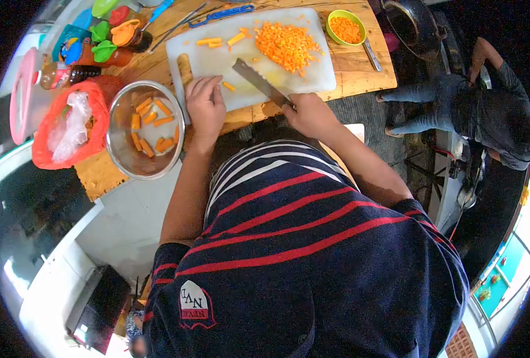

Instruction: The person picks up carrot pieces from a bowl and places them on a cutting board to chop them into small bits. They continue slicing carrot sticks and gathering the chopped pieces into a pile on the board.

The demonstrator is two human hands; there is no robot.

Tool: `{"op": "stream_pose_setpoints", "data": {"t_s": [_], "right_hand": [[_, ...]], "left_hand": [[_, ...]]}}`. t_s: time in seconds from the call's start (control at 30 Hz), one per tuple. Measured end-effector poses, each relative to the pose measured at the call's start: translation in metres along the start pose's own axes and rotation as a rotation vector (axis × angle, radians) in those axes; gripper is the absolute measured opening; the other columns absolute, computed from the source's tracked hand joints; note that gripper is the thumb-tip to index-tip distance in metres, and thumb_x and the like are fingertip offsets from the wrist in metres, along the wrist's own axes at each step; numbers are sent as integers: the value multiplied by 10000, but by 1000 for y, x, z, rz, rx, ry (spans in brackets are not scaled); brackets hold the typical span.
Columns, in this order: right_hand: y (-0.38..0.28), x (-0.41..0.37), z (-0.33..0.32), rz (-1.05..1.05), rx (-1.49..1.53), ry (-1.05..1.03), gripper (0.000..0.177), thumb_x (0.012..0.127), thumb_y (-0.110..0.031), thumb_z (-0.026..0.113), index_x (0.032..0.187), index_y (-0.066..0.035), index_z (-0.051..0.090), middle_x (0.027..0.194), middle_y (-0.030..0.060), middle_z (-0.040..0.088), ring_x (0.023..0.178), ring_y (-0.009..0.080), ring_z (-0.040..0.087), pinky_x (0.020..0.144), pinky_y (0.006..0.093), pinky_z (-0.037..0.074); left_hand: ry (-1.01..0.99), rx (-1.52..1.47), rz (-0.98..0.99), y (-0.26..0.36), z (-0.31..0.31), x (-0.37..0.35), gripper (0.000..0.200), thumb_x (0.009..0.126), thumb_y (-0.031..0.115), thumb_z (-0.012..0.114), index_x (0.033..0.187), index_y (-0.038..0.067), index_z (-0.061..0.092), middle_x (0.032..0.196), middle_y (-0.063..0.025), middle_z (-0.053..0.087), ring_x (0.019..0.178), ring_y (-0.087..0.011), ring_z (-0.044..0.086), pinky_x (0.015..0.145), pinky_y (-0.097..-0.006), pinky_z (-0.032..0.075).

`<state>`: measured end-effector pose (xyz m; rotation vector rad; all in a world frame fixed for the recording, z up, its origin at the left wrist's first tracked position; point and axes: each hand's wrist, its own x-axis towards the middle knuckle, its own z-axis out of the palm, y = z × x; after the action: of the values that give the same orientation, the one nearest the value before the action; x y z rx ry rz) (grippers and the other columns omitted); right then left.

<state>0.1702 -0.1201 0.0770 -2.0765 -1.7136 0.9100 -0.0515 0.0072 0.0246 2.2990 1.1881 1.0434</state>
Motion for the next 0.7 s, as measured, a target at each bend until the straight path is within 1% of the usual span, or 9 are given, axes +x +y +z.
{"op": "stream_pose_setpoints", "data": {"t_s": [0.07, 0.13, 0.27, 0.33, 0.37, 0.47, 0.57, 0.6, 0.7], "right_hand": [[10, 5, 1, -13, 6, 44, 273, 887, -231, 605, 910, 26, 697, 816, 291, 671, 808, 464, 669, 787, 543, 535], [8, 8, -6, 103, -17, 74, 273, 883, -222, 613, 891, 39, 691, 804, 299, 664, 799, 466, 666, 782, 542, 532], [8, 7, -19, 108, 24, 145, 267, 888, -216, 614, 874, 41, 684, 800, 291, 667, 796, 470, 662, 785, 542, 528], [3, 0, -29, 140, 78, 48, 258, 901, -202, 610, 938, 44, 682, 835, 284, 676, 828, 479, 657, 799, 537, 525], [6, -3, -27, 137, 77, 51, 258, 901, -202, 610, 938, 44, 682, 835, 284, 676, 828, 479, 657, 799, 537, 525], [19, -12, -13, -15, 138, 147, 290, 914, -178, 604, 1122, 20, 647, 983, 299, 673, 960, 467, 647, 855, 517, 515], [23, -20, -9, 17, 151, 110, 301, 910, -188, 609, 1138, 5, 644, 990, 306, 670, 974, 464, 646, 872, 513, 512], [20, -23, -14, 82, 178, 47, 321, 907, -205, 613, 1161, -12, 644, 960, 306, 670, 954, 474, 646, 863, 519, 516], [31, -24, -8, 47, 159, 90, 336, 906, -221, 612, 1180, -28, 641, 936, 302, 671, 936, 479, 648, 848, 528, 519]], "left_hand": [[-36, 25, 21, -6, 4, -1, 215, 794, -8, 663, 978, 60, 752, 1029, -131, 707, 1062, -342, 606, 950, -439, 468], [-71, 47, 48, -9, 6, -4, 214, 785, 2, 672, 972, 66, 755, 1062, -133, 699, 1089, -348, 593, 966, -447, 459], [-106, 90, 59, -15, 9, -6, 184, 768, 27, 697, 937, 69, 756, 1118, -131, 679, 1142, -361, 563, 989, -460, 443], [-107, 88, 58, -14, 9, -4, 173, 765, 35, 705, 926, 71, 756, 1119, -130, 677, 1148, -363, 559, 993, -460, 441], [-119, 104, 51, -13, 8, -5, 157, 780, 57, 719, 933, 64, 751, 1125, -130, 675, 1151, -356, 561, 1009, -460, 433], [-129, 136, 41, -12, 11, 0, 134, 799, 92, 734, 927, 51, 740, 1123, -133, 674, 1148, -348, 565, 1021, -459, 427], [-97, 118, 26, -11, 17, 10, 108, 792, 89, 727, 892, 48, 732, 1092, -130, 677, 1133, -345, 568, 995, -459, 436], [-68, 84, 16, -13, 20, 14, 94, 782, 73, 720, 872, 50, 730, 1068, -126, 679, 1125, -343, 568, 974, -460, 443], [-87, 105, 0, -16, 22, 19, 141, 815, 126, 729, 926, 39, 728, 1098, -135, 677, 1123, -347, 574, 1016, -460, 429]]}}
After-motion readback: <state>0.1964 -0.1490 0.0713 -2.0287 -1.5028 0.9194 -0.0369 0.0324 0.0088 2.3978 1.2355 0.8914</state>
